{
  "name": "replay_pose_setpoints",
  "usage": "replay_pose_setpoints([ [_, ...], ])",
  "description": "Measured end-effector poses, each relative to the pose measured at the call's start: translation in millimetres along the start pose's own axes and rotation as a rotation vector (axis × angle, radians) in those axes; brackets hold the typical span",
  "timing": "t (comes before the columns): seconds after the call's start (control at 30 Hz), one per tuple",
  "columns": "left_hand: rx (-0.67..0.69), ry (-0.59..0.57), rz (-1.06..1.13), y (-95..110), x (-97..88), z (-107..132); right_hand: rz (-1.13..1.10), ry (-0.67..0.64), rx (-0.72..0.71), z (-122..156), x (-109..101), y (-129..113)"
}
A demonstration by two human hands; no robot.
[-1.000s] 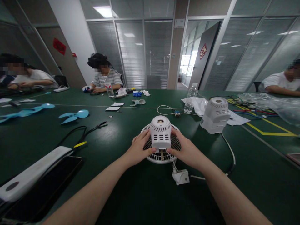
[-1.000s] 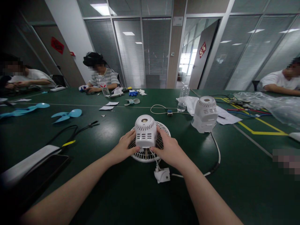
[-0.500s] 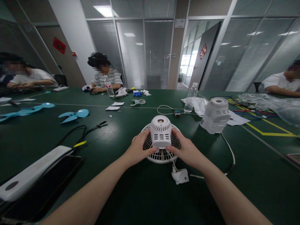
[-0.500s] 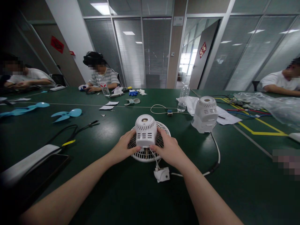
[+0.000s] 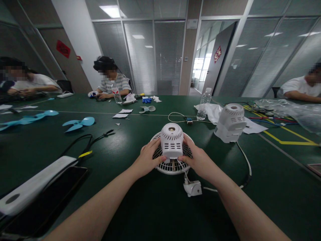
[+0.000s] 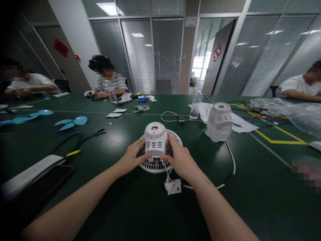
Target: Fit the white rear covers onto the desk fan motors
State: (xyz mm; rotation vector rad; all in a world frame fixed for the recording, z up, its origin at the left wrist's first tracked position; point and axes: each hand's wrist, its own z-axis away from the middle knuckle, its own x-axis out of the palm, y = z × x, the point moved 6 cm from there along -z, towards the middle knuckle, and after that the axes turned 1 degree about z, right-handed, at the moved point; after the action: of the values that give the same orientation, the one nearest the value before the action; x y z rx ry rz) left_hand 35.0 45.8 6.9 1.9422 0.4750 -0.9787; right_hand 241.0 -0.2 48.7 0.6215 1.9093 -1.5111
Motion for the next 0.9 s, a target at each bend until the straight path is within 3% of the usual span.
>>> replay_pose_setpoints([
  [0.7, 0.012, -0.006, 0.019, 2.5, -1.9, -0.2, 0.057, 0.0, -0.07, -0.4, 1.5, -0.4],
  [0.9, 0.07, 0.027, 0.008, 2.1, 0.0, 2.5, 0.031, -0.046, -0.06, 2.6, 1.5, -1.2],
])
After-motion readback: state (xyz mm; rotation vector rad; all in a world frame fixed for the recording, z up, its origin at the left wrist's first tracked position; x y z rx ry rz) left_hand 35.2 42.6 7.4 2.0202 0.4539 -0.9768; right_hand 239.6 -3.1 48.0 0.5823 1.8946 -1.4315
